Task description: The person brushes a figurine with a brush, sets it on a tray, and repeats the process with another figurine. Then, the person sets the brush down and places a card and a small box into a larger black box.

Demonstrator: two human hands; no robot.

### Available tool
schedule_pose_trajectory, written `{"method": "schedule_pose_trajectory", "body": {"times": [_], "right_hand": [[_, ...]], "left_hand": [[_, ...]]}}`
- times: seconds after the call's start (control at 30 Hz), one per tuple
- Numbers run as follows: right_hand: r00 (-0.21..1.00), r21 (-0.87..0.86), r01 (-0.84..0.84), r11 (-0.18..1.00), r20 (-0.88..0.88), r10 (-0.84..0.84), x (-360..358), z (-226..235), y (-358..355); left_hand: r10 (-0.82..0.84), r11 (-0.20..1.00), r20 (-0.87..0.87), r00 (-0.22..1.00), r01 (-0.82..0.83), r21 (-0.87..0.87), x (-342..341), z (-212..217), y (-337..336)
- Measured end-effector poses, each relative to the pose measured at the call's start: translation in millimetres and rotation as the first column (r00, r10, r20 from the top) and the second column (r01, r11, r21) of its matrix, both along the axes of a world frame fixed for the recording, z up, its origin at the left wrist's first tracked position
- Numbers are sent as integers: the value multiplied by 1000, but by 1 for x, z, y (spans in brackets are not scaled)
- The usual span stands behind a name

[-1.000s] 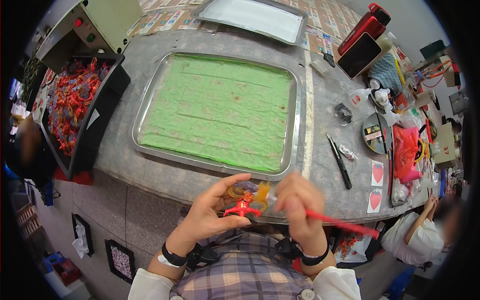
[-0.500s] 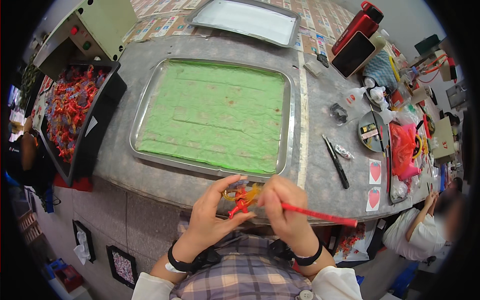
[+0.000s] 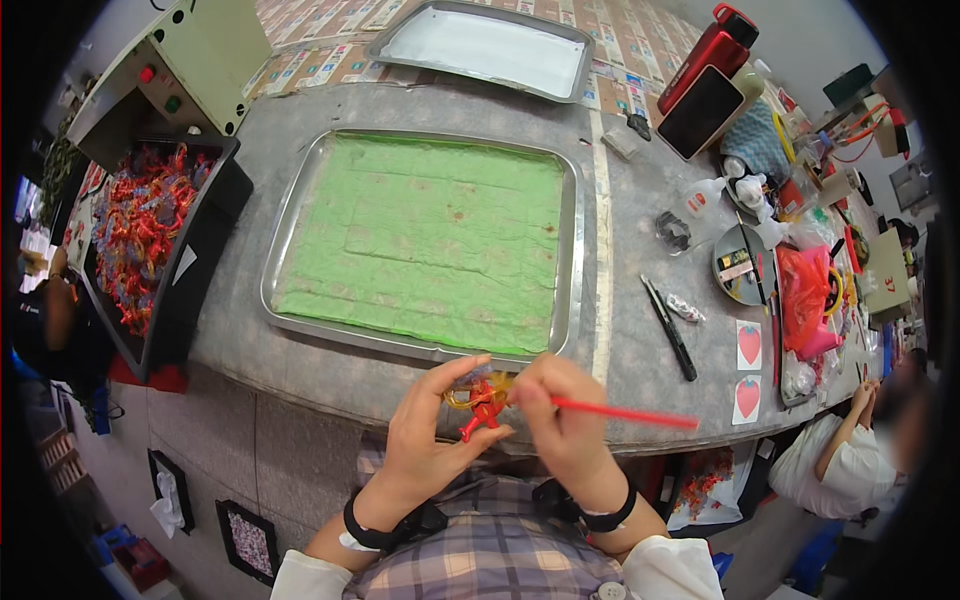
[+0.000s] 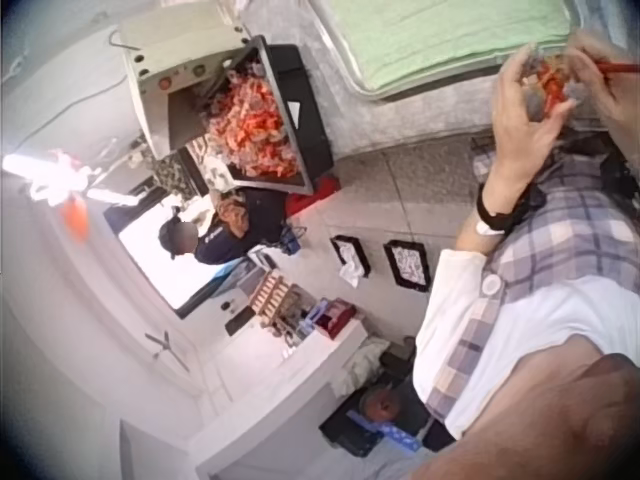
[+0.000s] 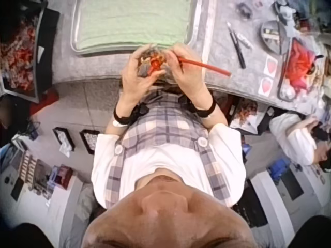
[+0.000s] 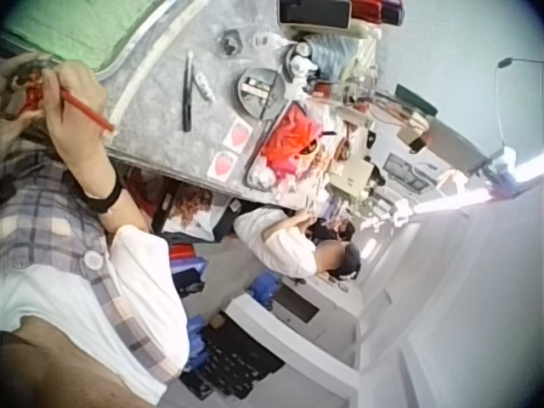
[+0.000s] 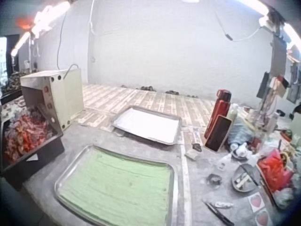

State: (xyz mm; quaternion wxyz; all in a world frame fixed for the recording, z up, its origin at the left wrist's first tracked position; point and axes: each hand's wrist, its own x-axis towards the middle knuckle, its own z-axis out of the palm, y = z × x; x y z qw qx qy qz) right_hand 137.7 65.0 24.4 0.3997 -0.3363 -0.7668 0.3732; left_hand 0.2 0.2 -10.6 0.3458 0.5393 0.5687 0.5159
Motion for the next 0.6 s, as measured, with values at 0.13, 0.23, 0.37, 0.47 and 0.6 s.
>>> {"method": "schedule_pose_trajectory", "body": {"times": [0.13, 0.23, 0.37, 0.47, 0.6], "right_hand": [[998, -31, -21, 999, -52, 19, 1, 2, 1], [999, -43, -35, 998, -33, 34, 1, 3, 2], [998, -1, -57, 998, -39, 57, -3, 0, 0], [999, -87, -43, 995, -4, 43, 0, -3, 0], [949, -432, 155, 888, -183, -255, 36, -4, 9]], "left_hand": [[-4, 1000, 44, 999, 4, -10, -1, 0, 1], [-5, 1000, -65, 998, 5, -8, -2, 2, 2], [-72, 997, -205, 976, 74, 4, -4, 4, 4], [-86, 996, -143, 986, 85, -13, -3, 4, 5], [-13, 997, -93, 996, 5, -83, -19, -4, -2]]}}
